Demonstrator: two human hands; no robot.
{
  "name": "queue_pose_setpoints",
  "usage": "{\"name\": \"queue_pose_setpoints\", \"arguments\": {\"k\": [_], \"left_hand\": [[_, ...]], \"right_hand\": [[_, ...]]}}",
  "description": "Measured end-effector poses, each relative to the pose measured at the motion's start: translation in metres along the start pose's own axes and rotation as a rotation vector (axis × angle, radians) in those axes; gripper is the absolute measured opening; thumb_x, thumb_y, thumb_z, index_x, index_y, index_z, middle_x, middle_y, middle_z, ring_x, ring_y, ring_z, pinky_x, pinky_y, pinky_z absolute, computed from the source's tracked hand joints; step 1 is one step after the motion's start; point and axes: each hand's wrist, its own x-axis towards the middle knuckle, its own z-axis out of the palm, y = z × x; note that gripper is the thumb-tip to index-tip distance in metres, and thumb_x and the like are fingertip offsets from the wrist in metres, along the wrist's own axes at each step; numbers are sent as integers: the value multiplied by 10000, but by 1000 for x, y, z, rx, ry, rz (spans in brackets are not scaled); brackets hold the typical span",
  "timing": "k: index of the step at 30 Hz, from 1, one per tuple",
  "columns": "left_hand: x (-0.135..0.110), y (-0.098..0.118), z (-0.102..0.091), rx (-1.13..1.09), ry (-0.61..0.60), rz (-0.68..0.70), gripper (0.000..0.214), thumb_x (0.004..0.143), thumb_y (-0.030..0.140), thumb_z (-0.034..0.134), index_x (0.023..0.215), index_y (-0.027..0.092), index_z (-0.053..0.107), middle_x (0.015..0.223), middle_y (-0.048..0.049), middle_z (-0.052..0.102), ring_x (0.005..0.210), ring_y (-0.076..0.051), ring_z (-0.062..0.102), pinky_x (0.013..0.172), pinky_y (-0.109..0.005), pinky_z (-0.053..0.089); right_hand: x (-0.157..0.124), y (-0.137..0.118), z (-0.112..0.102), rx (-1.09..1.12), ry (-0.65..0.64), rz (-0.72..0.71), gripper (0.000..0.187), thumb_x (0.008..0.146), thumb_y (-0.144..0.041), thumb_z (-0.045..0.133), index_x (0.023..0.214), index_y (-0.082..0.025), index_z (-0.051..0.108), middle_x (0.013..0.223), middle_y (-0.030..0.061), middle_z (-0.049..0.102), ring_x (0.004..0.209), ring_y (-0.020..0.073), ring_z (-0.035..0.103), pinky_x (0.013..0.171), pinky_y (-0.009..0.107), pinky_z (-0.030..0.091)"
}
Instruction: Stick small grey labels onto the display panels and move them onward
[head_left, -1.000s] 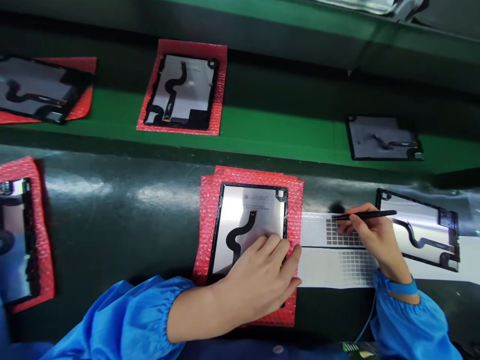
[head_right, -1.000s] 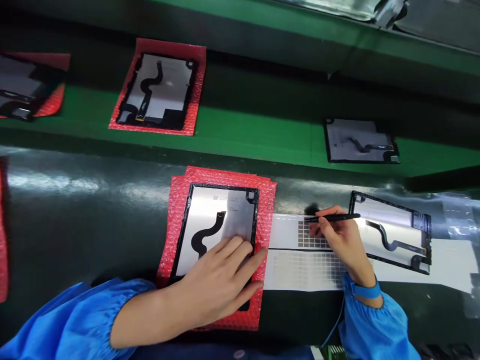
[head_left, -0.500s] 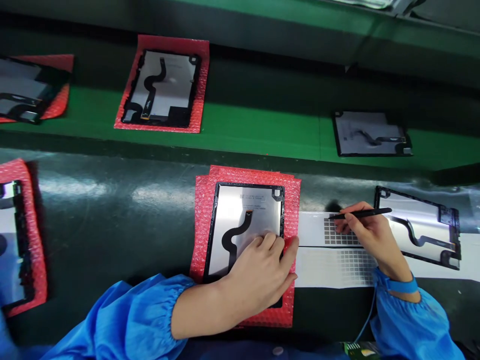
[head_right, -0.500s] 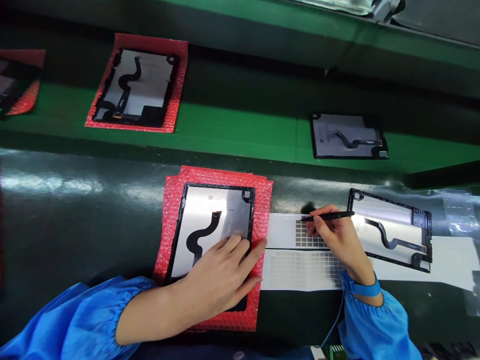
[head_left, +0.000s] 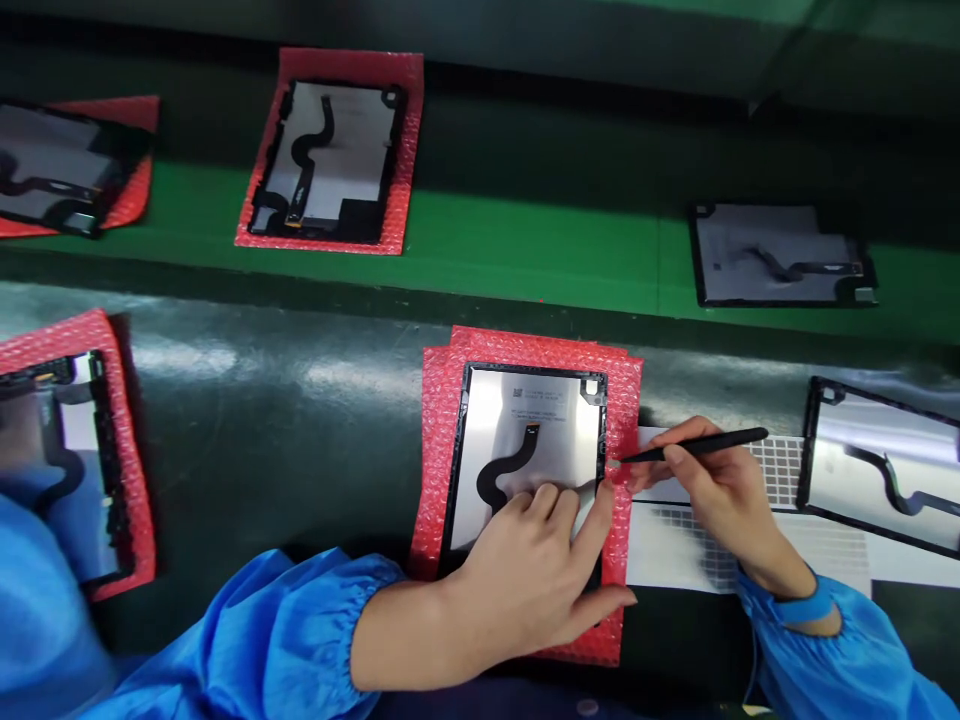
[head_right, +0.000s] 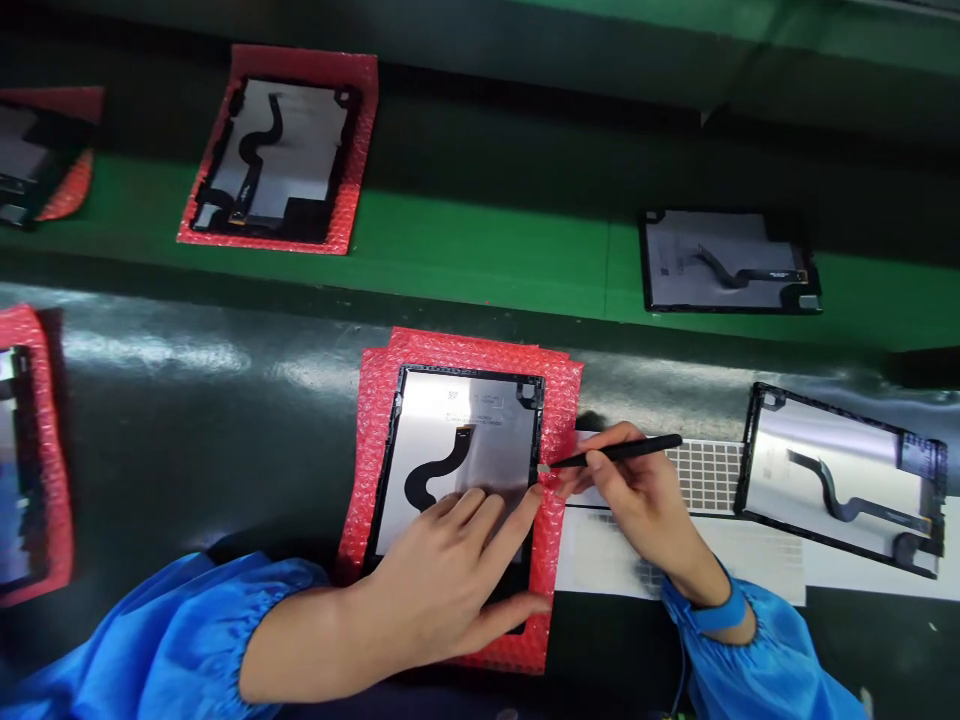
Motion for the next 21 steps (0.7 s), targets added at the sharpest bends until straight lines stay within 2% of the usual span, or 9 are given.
{"name": "queue_pose_setpoints", "arguments": {"k": [4,17,21], "left_hand": [[-2,-2,-1,31,-14,-5,763,1062,654,388,1538,64,483,1066,-167,713,934,-318,691,771,-426,598],[-2,-2,-7,18,-87,12,756,1050,634,454,1543,61,432,1097,-154,675,960,-322,670,733,-426,605],[-1,-2,-7,27,-77,13,745,1048,630,466,1528,61,450,1091,-151,676,951,-321,670,731,-425,605]], "right_hand": [[7,3,15,86,-85,8,273,987,-509,741,983,-244,672,743,24,788,617,214,789,622,365,705],[3,8,12,124,-86,27,209,1006,-428,747,994,-223,705,778,42,809,676,193,810,647,308,711],[4,6,12,158,-88,17,174,1010,-400,749,995,-231,714,792,32,818,671,172,811,653,276,708]]}}
